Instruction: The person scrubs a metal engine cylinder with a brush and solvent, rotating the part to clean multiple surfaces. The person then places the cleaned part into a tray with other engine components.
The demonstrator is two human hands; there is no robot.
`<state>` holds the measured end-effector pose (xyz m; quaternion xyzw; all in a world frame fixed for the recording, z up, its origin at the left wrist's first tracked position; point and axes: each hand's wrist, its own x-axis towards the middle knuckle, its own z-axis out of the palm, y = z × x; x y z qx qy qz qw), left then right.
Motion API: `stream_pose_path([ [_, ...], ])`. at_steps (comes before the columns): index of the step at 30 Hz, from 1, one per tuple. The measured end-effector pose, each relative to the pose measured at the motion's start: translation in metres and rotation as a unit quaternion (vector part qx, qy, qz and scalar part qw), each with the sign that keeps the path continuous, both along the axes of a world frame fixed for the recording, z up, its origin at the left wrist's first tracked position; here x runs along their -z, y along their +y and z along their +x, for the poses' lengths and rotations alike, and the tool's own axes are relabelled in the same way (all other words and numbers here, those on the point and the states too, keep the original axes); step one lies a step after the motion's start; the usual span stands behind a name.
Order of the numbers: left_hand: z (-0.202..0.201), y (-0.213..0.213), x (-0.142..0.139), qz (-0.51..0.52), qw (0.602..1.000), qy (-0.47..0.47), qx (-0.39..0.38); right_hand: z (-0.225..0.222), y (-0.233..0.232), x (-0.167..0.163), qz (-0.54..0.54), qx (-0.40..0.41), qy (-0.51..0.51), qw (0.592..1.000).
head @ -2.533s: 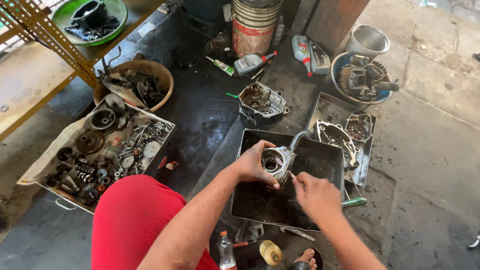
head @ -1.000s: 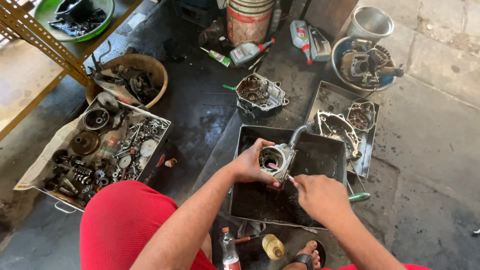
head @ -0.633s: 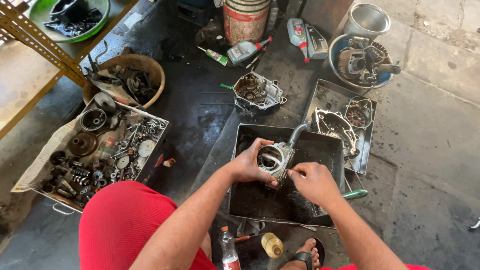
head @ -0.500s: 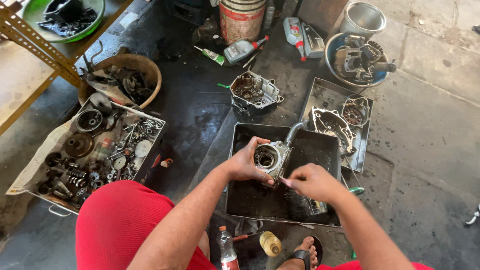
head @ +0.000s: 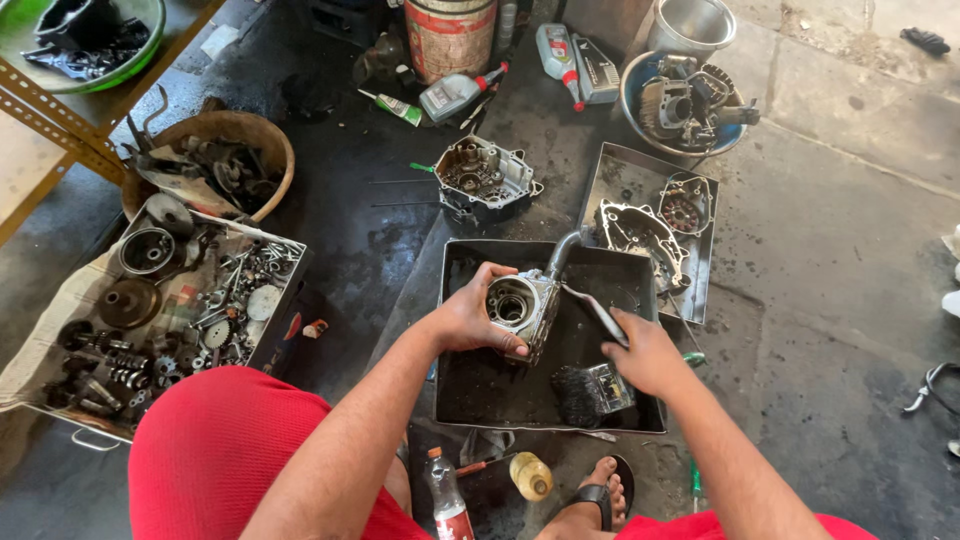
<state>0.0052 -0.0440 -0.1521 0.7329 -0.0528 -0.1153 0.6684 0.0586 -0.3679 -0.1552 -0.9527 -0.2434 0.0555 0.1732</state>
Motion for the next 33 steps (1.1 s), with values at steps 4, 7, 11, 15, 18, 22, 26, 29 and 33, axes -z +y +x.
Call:
stream_pose_path([
  [4, 0.005, 0.007, -0.009, 0.048, 0.999, 0.012, 0.017, -0.022, -0.004, -0.032, -0.27, 0.004, 0.118, 0.955],
  [7, 0.012, 0.013, -0.013, 0.03, 0.999, 0.012, 0.034, -0.035, 0.006, -0.058, -0.321, -0.031, 0.098, 0.942],
  [11, 0.016, 0.017, -0.013, 0.031, 0.998, 0.011, 0.044, -0.037, 0.017, -0.083, -0.371, -0.043, 0.142, 0.917],
  [15, 0.016, 0.018, -0.012, 0.037, 0.998, 0.025, 0.044, -0.046, 0.005, -0.1, -0.298, -0.002, 0.128, 0.946],
  [18, 0.016, 0.018, -0.013, 0.033, 0.998, 0.02, 0.045, -0.053, -0.002, -0.111, -0.364, 0.025, 0.15, 0.919],
  [22, 0.013, 0.018, -0.016, 0.038, 0.998, 0.03, 0.04, -0.059, -0.008, -0.135, -0.354, 0.02, 0.134, 0.925],
  [26, 0.01, 0.016, -0.021, 0.045, 0.998, 0.028, 0.029, -0.056, -0.008, -0.145, -0.054, 0.041, 0.072, 0.995],
  [29, 0.01, 0.015, -0.023, 0.04, 0.998, 0.03, 0.032, -0.052, 0.002, -0.121, 0.049, 0.128, 0.128, 0.982],
  [33, 0.011, 0.015, -0.022, 0.053, 0.997, 0.039, 0.032, -0.052, 0.028, -0.057, 0.227, -0.032, -0.039, 0.973],
])
